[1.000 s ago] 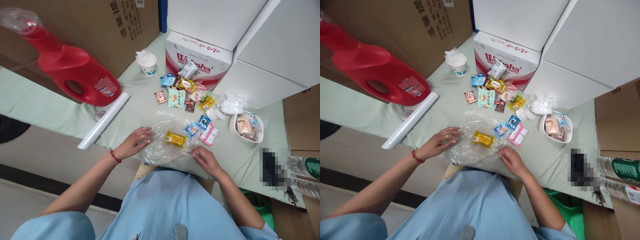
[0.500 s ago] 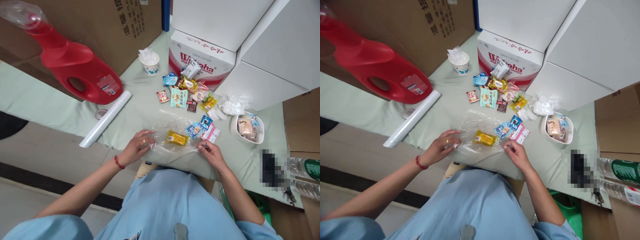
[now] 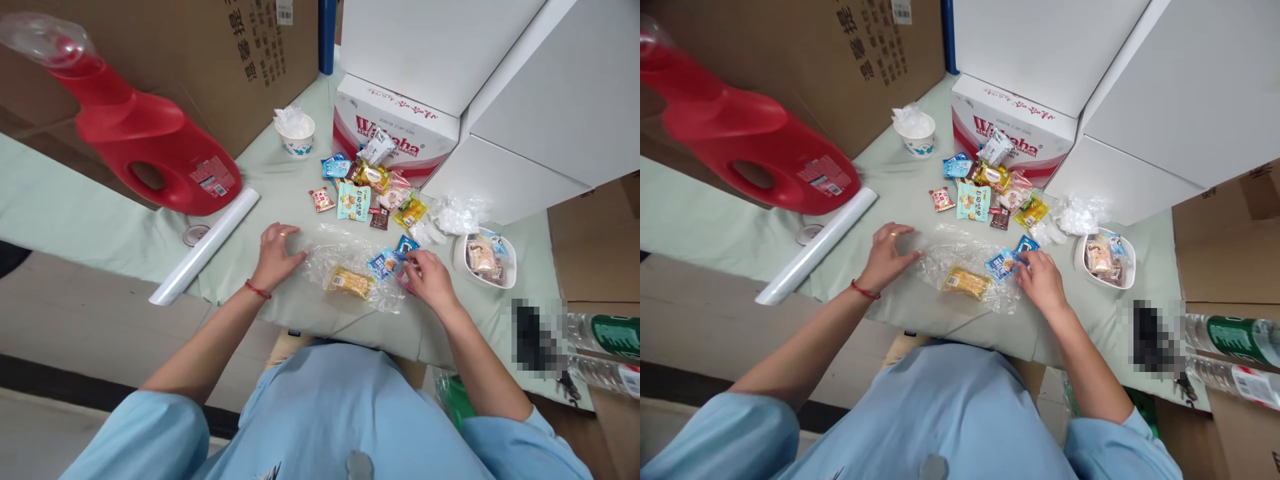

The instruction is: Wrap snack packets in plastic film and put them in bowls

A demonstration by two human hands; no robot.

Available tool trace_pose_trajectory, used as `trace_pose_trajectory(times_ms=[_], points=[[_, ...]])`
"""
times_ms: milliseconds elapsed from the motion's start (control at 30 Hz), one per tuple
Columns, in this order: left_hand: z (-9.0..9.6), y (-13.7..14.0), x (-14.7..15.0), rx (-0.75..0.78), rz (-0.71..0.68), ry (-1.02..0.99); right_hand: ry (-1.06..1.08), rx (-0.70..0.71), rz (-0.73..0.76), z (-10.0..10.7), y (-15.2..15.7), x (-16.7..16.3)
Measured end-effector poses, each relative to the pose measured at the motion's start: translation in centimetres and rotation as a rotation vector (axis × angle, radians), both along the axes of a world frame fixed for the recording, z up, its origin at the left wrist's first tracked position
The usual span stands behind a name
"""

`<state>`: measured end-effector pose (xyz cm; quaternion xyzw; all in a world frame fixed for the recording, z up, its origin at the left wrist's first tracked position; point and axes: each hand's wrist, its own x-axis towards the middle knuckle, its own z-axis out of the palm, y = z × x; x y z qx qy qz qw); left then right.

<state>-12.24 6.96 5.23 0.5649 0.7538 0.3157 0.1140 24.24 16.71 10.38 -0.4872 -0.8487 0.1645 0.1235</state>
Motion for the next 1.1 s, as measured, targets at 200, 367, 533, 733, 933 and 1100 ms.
trace_pose_trajectory(times_ms=[200,367,533,733,933,1100], points=[[3.2,-6.7,3.9,0.309,0.281,0.193,-0.184,0.002,0.191,-1.6,3.4,-7.4],[2.8,-7.3,9.9,0.114,-0.234,0.291,-0.317,-0.051,0.091,-4.2,4.2,-11.4],[1.8,-3.5,10.6,-0.106,-0.392,0.311,-0.25,-0.253,0.062,-3.1,5.0,-11.1],[0.9,-2.4,10.7,-0.118,-0.384,0.291,-0.067,-0.013,0.281,0.2,0.5,-9.4],[-1.0,-1.9,8.9,-0.043,-0.27,-0.207,-0.203,-0.053,0.554,-1.7,-6.2,-8.8],[-1.9,-1.0,6.4,-0.035,0.157,-0.52,-0.25,-0.067,0.584,-2.3,-7.1,-9.0]])
